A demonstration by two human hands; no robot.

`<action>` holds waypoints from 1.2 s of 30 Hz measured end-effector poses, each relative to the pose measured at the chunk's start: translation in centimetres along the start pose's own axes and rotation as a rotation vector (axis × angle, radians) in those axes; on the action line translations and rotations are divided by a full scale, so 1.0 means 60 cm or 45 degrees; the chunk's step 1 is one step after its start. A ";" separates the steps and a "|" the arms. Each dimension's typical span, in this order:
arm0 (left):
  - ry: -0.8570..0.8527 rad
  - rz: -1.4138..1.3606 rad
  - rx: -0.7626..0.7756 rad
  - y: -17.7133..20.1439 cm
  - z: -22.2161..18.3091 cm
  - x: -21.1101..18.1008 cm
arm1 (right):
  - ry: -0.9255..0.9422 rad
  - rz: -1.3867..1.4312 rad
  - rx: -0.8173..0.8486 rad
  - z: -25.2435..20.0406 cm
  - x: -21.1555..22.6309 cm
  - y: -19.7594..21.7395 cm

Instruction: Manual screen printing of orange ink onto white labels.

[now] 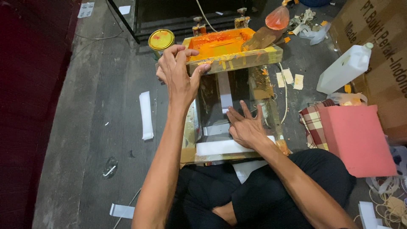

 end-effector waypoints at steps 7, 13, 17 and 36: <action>0.004 0.010 -0.003 0.003 0.002 -0.002 | 0.012 0.014 -0.033 0.003 -0.012 -0.031; 0.002 0.016 0.008 0.001 0.001 -0.001 | 0.032 -0.013 -0.084 0.005 -0.006 -0.019; 0.006 0.016 0.013 0.000 -0.001 0.001 | 0.015 -0.004 -0.038 0.005 -0.005 -0.017; -0.225 0.331 0.180 -0.035 -0.156 0.030 | -0.009 0.500 -0.099 -0.088 0.045 0.132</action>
Point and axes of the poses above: each hand's wrist, its own z-axis towards the middle knuckle, its own y-axis out of the back of the hand, x = y × z, the point moved 6 cm from there along z, towards the middle knuckle, and after that the axes turned 5 degrees about z, right-handed, at the moved point
